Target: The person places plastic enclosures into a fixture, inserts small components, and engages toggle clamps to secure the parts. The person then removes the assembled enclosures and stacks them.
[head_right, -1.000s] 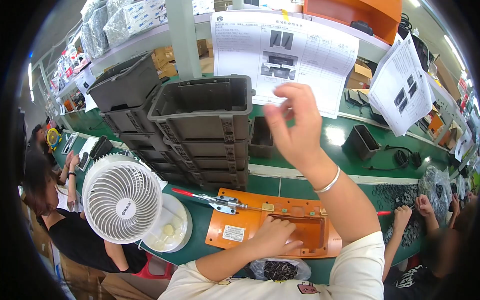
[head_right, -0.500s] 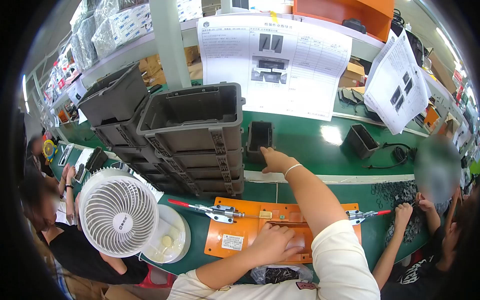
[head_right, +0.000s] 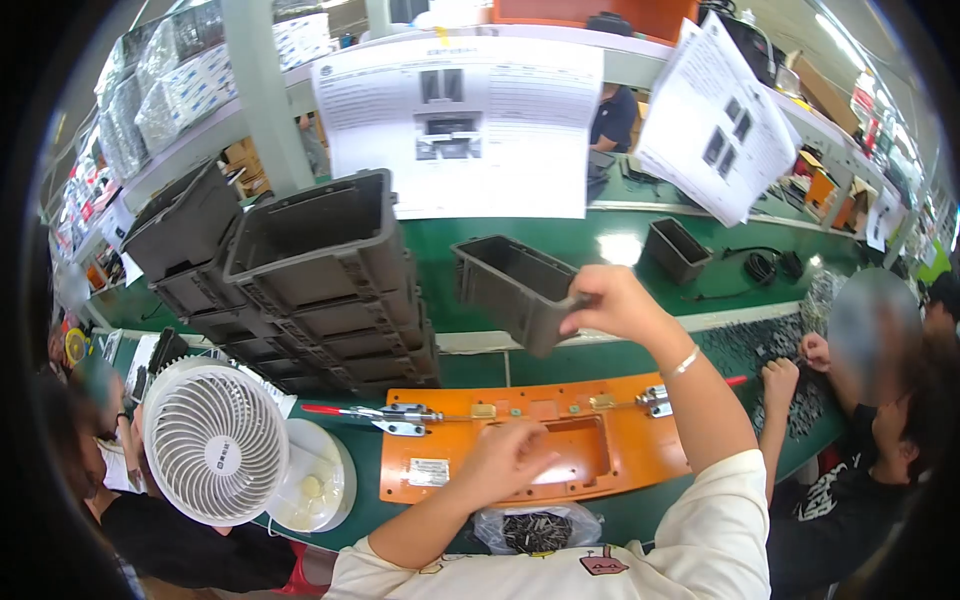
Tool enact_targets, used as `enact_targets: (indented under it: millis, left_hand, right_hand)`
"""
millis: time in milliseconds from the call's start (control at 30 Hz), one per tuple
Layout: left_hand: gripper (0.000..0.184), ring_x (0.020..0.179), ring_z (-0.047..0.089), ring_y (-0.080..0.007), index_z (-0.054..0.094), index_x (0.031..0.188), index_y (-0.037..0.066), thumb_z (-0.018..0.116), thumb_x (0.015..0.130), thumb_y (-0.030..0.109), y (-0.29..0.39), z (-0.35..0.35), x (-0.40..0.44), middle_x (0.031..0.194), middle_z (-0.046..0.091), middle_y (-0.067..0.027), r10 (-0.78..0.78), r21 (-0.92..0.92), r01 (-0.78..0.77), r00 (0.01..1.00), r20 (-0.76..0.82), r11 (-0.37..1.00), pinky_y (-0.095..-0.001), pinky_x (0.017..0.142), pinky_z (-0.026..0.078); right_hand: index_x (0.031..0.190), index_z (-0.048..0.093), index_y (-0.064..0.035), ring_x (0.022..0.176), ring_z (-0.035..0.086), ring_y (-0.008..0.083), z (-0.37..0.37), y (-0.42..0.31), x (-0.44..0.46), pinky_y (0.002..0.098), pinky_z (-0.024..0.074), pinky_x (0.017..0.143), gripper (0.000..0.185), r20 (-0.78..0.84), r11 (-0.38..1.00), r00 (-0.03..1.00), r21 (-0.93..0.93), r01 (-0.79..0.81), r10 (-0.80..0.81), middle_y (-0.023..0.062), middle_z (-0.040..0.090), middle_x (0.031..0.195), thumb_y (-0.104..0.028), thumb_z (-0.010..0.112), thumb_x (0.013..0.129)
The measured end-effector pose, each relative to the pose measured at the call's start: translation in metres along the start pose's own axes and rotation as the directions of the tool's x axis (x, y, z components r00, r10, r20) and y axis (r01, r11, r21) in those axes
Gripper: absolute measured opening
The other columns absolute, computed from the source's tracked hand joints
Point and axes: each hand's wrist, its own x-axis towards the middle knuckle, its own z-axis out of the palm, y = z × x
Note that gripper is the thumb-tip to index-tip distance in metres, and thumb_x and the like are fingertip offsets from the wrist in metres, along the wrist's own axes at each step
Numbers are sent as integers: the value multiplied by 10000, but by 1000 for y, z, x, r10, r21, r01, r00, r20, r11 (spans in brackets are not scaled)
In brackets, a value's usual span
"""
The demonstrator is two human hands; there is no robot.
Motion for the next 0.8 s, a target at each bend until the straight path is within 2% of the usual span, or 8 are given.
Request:
enact_targets:
  millis: [33, 100, 233, 400, 533, 667, 700, 800]
  left_hand:
    - [431, 862, 594, -205, 548, 1181, 18, 711, 835, 216, 5, -3, 0, 1015, 582, -116, -65, -234, 51, 997, -51, 971, -340, 826, 443]
    - [575, 949, 560, -175, 450, 1288, 22, 736, 805, 149, -5, -2, -2, 1159, 529, -110, 1, -346, -127, 939, -343, 930, -294, 852, 437]
    - [967, 1130, 478, -242, 219, 1435, 81, 817, 706, 296, -1, -14, -3, 1396, 336, -124, -141, -639, -241, 863, -486, 730, -375, 945, 403]
    - [1190, 1319, 356, -317, 93, 1497, 99, 853, 646, 434, 9, -26, -4, 1498, 211, -205, 107, -625, -401, 885, -454, 670, -438, 1064, 330]
    - [1103, 1374, 284, -325, 39, 1506, 100, 795, 723, 280, 22, -24, -13, 1527, 131, -224, 227, -513, -413, 894, -387, 753, -445, 1101, 286]
    - [1055, 1381, 265, -336, 63, 1491, 109, 776, 718, 194, 13, -17, -21, 1519, 118, -241, 223, -432, -380, 902, -370, 818, -455, 1101, 283]
    - [1046, 1377, 265, -348, 78, 1477, 116, 773, 696, 155, 8, -15, -21, 1509, 122, -253, 255, -349, -403, 881, -398, 846, -464, 1100, 281]
    - [971, 1361, 272, -394, 165, 1398, 131, 763, 637, 55, -2, -11, -24, 1470, 141, -291, 284, -204, -400, 855, -435, 894, -487, 1091, 284]
  right_hand:
    - [775, 617, -8, 622, 574, 197, -8, -3, -19, 293, 470, 578, 340, -14, 994, 999, 100, 48, -46, 81, 559, 697, -160, 872, 611]
    - [752, 619, -16, 650, 581, 199, -21, -21, -51, 285, 466, 574, 328, -26, 984, 992, 123, 128, -125, 65, 574, 715, -150, 871, 589]
    - [748, 625, -12, 670, 588, 229, -27, -41, -100, 300, 450, 567, 323, -14, 957, 978, 201, 208, -210, 75, 592, 741, -169, 851, 581]
    - [754, 622, -13, 662, 582, 231, -20, -44, -121, 299, 453, 588, 347, 78, 881, 970, 441, 173, -230, 75, 597, 746, -239, 855, 629]
    - [789, 638, -17, 730, 588, 236, -8, -26, -120, 323, 457, 648, 392, 96, 797, 967, 588, 138, -238, 75, 597, 763, -321, 847, 656]
    - [930, 647, -37, 905, 577, 225, 9, -10, -122, 329, 449, 798, 438, 99, 706, 983, 707, 40, -155, 88, 605, 944, -337, 840, 675]
    - [1023, 627, -47, 1035, 541, 238, 10, -5, -123, 341, 425, 887, 430, 147, 705, 975, 709, 14, -167, 112, 565, 1092, -243, 805, 684]
    - [1060, 611, -48, 1104, 511, 259, 17, -12, -130, 356, 412, 937, 426, 125, 782, 990, 622, -27, -65, 139, 520, 1196, -158, 742, 670]
